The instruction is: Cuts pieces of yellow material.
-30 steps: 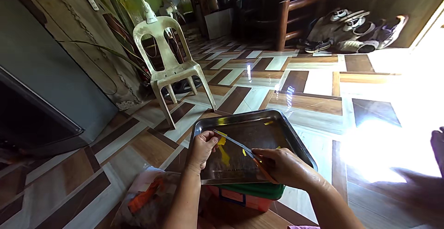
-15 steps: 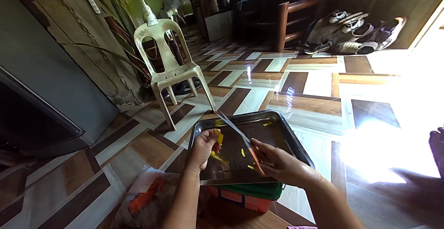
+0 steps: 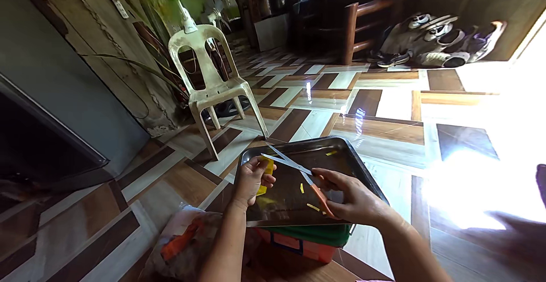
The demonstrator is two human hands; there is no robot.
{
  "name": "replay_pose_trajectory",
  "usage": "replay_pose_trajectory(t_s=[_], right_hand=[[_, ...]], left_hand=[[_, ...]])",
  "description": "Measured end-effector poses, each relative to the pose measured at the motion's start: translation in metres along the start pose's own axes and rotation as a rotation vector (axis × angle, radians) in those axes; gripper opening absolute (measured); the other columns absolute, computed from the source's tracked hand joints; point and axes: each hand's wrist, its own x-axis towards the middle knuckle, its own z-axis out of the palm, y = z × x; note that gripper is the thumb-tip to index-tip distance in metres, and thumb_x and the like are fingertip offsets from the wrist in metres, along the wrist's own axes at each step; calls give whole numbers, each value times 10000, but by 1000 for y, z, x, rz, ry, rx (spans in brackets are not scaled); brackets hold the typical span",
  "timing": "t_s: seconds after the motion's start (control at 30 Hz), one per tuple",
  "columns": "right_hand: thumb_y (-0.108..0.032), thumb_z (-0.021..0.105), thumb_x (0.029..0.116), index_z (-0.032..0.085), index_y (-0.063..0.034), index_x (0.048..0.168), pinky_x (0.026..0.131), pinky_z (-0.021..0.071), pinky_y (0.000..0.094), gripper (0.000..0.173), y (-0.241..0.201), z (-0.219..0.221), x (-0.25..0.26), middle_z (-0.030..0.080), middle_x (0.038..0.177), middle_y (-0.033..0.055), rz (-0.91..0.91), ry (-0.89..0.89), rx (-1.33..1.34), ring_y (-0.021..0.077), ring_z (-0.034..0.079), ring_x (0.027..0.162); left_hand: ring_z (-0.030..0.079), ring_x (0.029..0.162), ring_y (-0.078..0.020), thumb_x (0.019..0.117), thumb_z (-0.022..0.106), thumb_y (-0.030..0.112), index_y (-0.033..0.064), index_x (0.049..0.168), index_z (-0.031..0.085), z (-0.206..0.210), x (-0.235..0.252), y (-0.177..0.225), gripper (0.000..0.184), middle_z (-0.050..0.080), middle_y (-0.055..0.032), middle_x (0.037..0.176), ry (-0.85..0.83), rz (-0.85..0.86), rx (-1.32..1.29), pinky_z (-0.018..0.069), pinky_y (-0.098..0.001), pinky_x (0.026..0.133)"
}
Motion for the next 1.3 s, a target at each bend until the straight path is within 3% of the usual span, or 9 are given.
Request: replay_pose_trajectory(t_s=[0.1, 0.3, 0.6, 0.83, 1.1, 1.23, 1.3], right_hand=[[-229, 675, 816, 537, 16, 1439, 873, 531, 390, 683, 3, -4, -1, 682, 1135, 179, 34, -44, -22, 230, 652, 974], [-208, 686, 833, 543, 46, 1421, 855, 530, 421, 656, -1, 6, 5, 681, 1102, 208, 51, -73, -45, 273, 650, 939], [-226, 657, 846, 525, 38, 1431, 742, 521, 304, 655, -8, 10, 5, 670, 959, 101, 78, -45, 101, 128, 610, 792], [-242, 646, 854, 533, 21, 1429, 678, 491, 248, 643, -6, 8, 2, 642, 877, 35, 76, -19, 145, 56, 568, 718], [-184, 660, 908, 537, 4, 1444, 697, 515, 251, 580, -7, -2, -2, 671, 888, 50, 78, -81, 142, 66, 595, 719], [-115, 660, 922, 534, 6, 1450, 756, 540, 273, 556, -8, -11, -3, 702, 955, 96, 98, -133, 122, 95, 636, 772], [-116, 677, 923, 560, 7, 1428, 736, 528, 251, 533, -7, -12, -3, 698, 917, 83, 90, -131, 100, 74, 620, 744]], left_hand=[[614, 565, -81, 1084, 456, 55, -37, 1135, 607, -4, 5, -3, 184, 666, -46, 776, 38, 51, 11, 550, -212, 566], [609, 608, -67, 1054, 479, -9, -67, 1099, 606, -1, 10, -3, 147, 627, -36, 790, 18, 77, 104, 557, -209, 614], [657, 648, -79, 1049, 462, -37, -40, 987, 578, 23, 6, 15, 132, 642, -38, 775, 4, 119, 72, 592, -229, 679], [646, 658, -85, 1035, 479, -52, -75, 1039, 608, 23, 1, 20, 132, 641, -52, 806, -32, 119, 127, 585, -233, 675], [642, 641, -73, 1041, 474, -37, -62, 1001, 621, 24, -3, 21, 154, 645, -24, 773, -87, 128, 136, 582, -224, 666], [646, 644, -76, 1048, 477, -16, -60, 1028, 617, 18, -1, 16, 148, 660, -35, 792, -106, 100, 158, 579, -223, 659], [650, 652, -79, 1048, 481, -17, -69, 1053, 617, 15, 0, 15, 145, 662, -45, 811, -106, 87, 162, 580, -224, 663]])
